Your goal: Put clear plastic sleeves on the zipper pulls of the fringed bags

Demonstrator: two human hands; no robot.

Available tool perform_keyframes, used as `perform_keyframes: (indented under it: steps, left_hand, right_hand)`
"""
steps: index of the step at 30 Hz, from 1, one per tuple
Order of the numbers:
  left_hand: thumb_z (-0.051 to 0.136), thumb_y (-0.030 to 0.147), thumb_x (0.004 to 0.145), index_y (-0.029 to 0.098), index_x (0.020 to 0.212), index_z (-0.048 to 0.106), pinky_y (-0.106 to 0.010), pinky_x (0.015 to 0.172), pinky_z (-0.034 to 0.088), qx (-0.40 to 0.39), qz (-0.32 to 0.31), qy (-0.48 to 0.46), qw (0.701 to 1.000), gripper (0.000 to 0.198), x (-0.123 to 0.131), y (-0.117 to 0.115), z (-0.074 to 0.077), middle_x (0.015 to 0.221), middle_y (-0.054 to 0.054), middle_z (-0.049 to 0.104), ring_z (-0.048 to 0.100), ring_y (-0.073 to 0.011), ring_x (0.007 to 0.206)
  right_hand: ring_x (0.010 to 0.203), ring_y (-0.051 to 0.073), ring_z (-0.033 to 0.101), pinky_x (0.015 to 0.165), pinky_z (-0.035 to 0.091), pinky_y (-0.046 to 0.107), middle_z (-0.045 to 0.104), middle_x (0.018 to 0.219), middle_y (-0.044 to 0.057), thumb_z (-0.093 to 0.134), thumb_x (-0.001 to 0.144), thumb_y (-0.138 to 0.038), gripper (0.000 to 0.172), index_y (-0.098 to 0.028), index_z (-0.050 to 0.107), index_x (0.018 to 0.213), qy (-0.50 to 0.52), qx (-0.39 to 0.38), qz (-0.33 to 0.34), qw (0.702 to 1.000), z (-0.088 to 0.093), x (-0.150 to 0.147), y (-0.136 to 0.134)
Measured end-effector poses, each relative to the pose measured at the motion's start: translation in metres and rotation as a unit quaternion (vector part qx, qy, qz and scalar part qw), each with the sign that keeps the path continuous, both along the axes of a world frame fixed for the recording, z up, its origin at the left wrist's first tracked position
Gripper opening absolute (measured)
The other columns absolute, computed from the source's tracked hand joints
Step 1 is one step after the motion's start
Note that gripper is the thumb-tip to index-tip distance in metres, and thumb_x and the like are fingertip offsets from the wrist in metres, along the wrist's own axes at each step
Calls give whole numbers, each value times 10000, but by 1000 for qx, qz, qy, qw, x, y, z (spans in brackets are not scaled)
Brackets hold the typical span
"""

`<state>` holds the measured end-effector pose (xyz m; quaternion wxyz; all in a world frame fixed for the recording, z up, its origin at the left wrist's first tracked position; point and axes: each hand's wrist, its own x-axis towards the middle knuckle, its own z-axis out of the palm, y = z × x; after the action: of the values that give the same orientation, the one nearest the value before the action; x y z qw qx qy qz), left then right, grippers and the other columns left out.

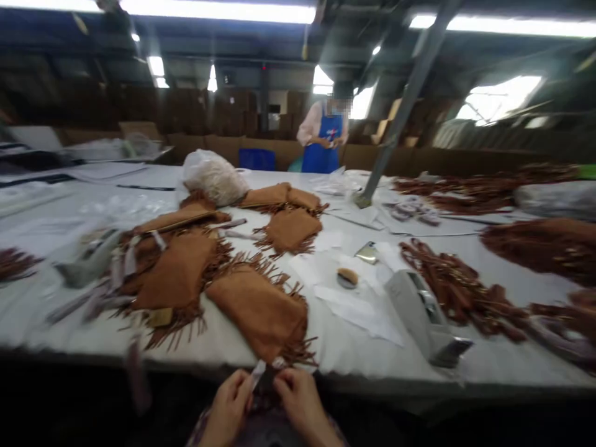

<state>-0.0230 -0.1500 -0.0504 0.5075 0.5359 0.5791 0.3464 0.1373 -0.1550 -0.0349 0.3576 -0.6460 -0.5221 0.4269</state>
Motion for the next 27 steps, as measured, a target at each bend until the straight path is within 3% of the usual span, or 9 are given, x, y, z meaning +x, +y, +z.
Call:
perform_keyframes:
  steps: [1, 3, 6, 11, 17, 23, 25, 27]
  left_hand:
    - [486, 477, 874, 144, 733, 568, -231, 548, 415, 1, 10, 17, 1000, 371, -13, -4, -5, 613, 27, 536, 509, -112, 561]
    - [445, 513, 870, 175, 657, 513, -222, 527, 341, 25, 14, 47, 998, 405, -23, -9, -10, 536, 43, 473, 456, -109, 523]
    - [425, 458, 881, 204, 695, 507, -235, 577, 326, 70, 14, 87, 994, 325, -16, -13, -7, 595, 23, 521, 498, -131, 567]
    - [449, 347, 866, 243, 708, 517, -260, 604, 324, 102, 3, 111, 989, 201, -8, -16, -1, 639, -33, 584, 569, -187, 632]
    - [430, 343, 863, 244, 689, 471, -242, 545, 319, 41, 11, 93, 995, 204, -10, -11, -2, 582, -3, 570, 559, -171, 553]
    - [440, 435, 843, 220, 636, 445, -239, 519, 338, -1, 62, 73, 995, 299, -9, -8, -12, 515, 22, 525, 516, -148, 503]
    - [504, 528, 797, 210, 612, 447, -228, 486, 321, -26, 82, 37, 996, 373, -8, -8, -16, 480, 31, 508, 488, -131, 472]
    - [537, 629, 740, 208, 596, 430, -210, 405, 257, -91, 84, -57, 991, 458, -7, -8, -17, 423, 52, 464, 395, -93, 374]
  right_hand:
    - [658, 191, 627, 553, 460, 270, 682, 735, 50, 567, 796, -343, 250, -122, 677, 760, 36, -13, -2, 999, -6, -13, -5]
    - [535, 158, 594, 465, 409, 243, 693, 708, 51, 574, 741, -343, 263, -131, 661, 871, 128, -44, -31, 990, -11, -23, -13]
    - [412, 107, 515, 382, 327, 197, 689, 675, 34, 627, 677, -352, 448, -130, 555, 1059, 251, -84, -55, 963, -7, -31, -18]
    - [366, 86, 451, 356, 262, 159, 567, 459, -51, 710, 623, -444, 506, -152, 512, 985, 350, -76, -78, 930, -7, -60, -15]
    - [350, 74, 426, 344, 201, 141, 567, 445, -57, 757, 563, -534, 683, -162, 451, 1048, 380, -74, -124, 913, -24, -70, -15]
    - [368, 95, 480, 353, 242, 146, 564, 448, -62, 740, 609, -532, 652, -167, 441, 1060, 372, -68, -111, 919, -18, -69, -16]
    - [369, 94, 483, 360, 263, 152, 571, 466, -65, 740, 625, -516, 644, -173, 430, 1072, 379, -62, -109, 917, -14, -70, -16]
    - [385, 91, 497, 375, 288, 157, 605, 523, -52, 748, 646, -476, 633, -181, 418, 1099, 396, -61, -106, 910, -10, -71, -16]
